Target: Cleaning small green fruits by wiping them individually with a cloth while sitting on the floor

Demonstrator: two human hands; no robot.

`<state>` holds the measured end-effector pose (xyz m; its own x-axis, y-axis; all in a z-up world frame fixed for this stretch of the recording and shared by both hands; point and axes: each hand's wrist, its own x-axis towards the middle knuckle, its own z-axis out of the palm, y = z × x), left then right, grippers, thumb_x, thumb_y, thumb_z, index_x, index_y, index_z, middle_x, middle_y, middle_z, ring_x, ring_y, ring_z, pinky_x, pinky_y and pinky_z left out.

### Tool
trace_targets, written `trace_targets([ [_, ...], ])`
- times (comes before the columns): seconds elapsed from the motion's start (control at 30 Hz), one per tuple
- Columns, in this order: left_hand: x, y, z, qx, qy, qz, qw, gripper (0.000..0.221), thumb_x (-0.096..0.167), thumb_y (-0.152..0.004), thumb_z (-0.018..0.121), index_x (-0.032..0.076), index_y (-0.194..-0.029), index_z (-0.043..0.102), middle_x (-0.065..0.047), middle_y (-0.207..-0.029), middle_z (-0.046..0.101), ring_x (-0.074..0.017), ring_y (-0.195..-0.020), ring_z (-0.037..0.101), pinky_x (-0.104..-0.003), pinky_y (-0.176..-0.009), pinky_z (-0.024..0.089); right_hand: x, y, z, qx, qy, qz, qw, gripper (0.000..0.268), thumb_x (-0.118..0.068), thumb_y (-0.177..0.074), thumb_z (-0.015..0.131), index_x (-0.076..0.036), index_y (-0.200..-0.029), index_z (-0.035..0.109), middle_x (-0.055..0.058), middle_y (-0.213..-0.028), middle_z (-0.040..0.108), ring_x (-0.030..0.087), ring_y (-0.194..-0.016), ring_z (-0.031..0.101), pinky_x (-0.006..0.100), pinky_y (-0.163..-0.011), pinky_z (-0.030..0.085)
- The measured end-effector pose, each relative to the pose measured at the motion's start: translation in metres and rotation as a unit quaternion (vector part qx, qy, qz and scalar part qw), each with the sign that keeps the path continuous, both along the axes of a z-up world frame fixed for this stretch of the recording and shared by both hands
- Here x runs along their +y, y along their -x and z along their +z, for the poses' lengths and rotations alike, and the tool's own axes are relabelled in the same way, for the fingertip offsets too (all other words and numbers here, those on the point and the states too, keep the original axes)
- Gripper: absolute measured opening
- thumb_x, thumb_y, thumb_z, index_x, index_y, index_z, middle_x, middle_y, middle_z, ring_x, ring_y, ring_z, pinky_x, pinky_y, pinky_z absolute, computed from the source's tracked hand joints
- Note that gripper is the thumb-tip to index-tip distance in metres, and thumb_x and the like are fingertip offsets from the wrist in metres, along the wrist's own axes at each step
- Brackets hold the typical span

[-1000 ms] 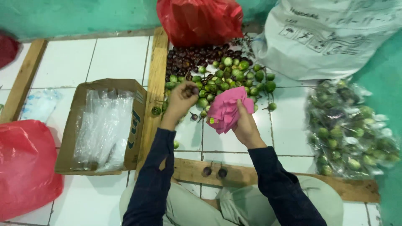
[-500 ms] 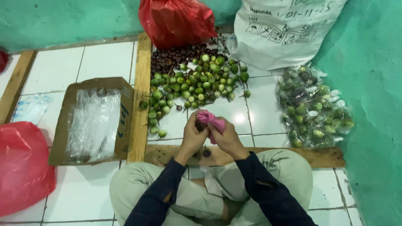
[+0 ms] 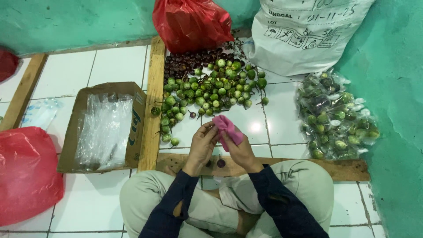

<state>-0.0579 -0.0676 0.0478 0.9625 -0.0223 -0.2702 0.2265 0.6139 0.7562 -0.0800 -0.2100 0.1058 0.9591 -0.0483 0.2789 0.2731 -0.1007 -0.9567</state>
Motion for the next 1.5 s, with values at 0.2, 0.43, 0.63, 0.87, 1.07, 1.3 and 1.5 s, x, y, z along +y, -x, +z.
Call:
trace_targets([
  [0.2,-0.005,0.001,-0.014,-0.001,0.045,-0.029,0.999,0.026,0.001,-0.095,0.07,-0.002,-0.12,0.068,-0.012,-0.103,0.071,-0.0231,-0.089,0.074,-0.03,-0.081,0.063,0.0,-0.005,-0.009,-0.044,0.033,-0.023,0.998,0.014,-0.012,-0.098,0.065,-0.004,-0.093,0.075,0.011,-0.104,0.074,0.028,-0.1,0.071,0.04,-0.092,0.052],
  [0.43,-0.01,0.003,0.005,-0.019,0.078,-0.053,0.995,0.026,-0.002,-0.096,0.066,-0.004,-0.122,0.066,-0.018,-0.109,0.071,-0.0266,-0.098,0.073,-0.034,-0.087,0.061,-0.011,-0.012,-0.058,0.036,-0.035,-0.044,0.998,0.013,-0.008,-0.099,0.065,-0.003,-0.09,0.074,0.008,-0.08,0.072,0.016,-0.079,0.064,0.041,-0.081,0.053],
  [0.63,-0.012,0.004,-0.001,-0.015,0.023,-0.032,0.999,0.028,0.0,-0.093,0.072,-0.003,-0.121,0.07,-0.013,-0.109,0.074,-0.0228,-0.097,0.073,-0.03,-0.085,0.06,-0.005,-0.012,-0.032,0.085,-0.053,-0.02,0.995,0.022,-0.019,-0.101,0.066,-0.005,-0.085,0.057,0.009,-0.049,0.063,0.019,-0.043,0.063,0.033,-0.058,0.053],
  [0.87,-0.017,0.003,-0.004,-0.042,-0.001,-0.042,0.998,0.026,-0.002,-0.092,0.073,-0.002,-0.118,0.071,-0.015,-0.107,0.075,-0.023,-0.098,0.074,-0.03,-0.081,0.063,-0.012,-0.013,-0.015,0.13,-0.065,-0.083,0.986,0.021,-0.017,-0.097,0.069,-0.01,-0.077,0.066,-0.001,-0.066,0.063,0.012,-0.066,0.056,0.032,-0.071,0.047],
  [1.07,-0.023,0.006,0.018,-0.062,-0.056,-0.009,0.996,0.028,0.001,-0.091,0.076,-0.004,-0.118,0.071,-0.014,-0.107,0.073,-0.0198,-0.098,0.071,-0.032,-0.083,0.061,-0.007,-0.007,0.024,0.127,-0.065,0.051,0.988,0.036,-0.038,-0.108,0.041,-0.008,-0.098,0.056,0.011,-0.061,0.065,0.02,-0.044,0.063,0.03,-0.042,0.053],
  [1.3,-0.018,0.003,-0.014,-0.036,-0.013,-0.024,0.999,0.012,0.0,-0.09,0.077,-0.002,-0.101,0.073,-0.012,-0.096,0.073,-0.0203,-0.087,0.073,-0.03,-0.075,0.061,-0.001,-0.01,0.001,0.022,0.04,-0.02,0.999,0.029,-0.021,-0.104,0.063,-0.002,-0.081,0.06,0.012,-0.071,0.054,0.017,-0.069,0.056,0.035,-0.064,0.047],
  [1.5,-0.029,0.003,-0.009,-0.008,0.056,-0.015,0.998,0.018,0.0,-0.094,0.072,-0.005,-0.111,0.07,-0.018,-0.108,0.074,-0.0265,-0.097,0.074,-0.034,-0.083,0.063,-0.001,-0.001,-0.022,0.091,-0.087,-0.054,0.991,0.028,-0.023,-0.107,0.052,-0.009,-0.09,0.069,0.004,-0.08,0.069,0.014,-0.078,0.06,0.035,-0.08,0.051],
])
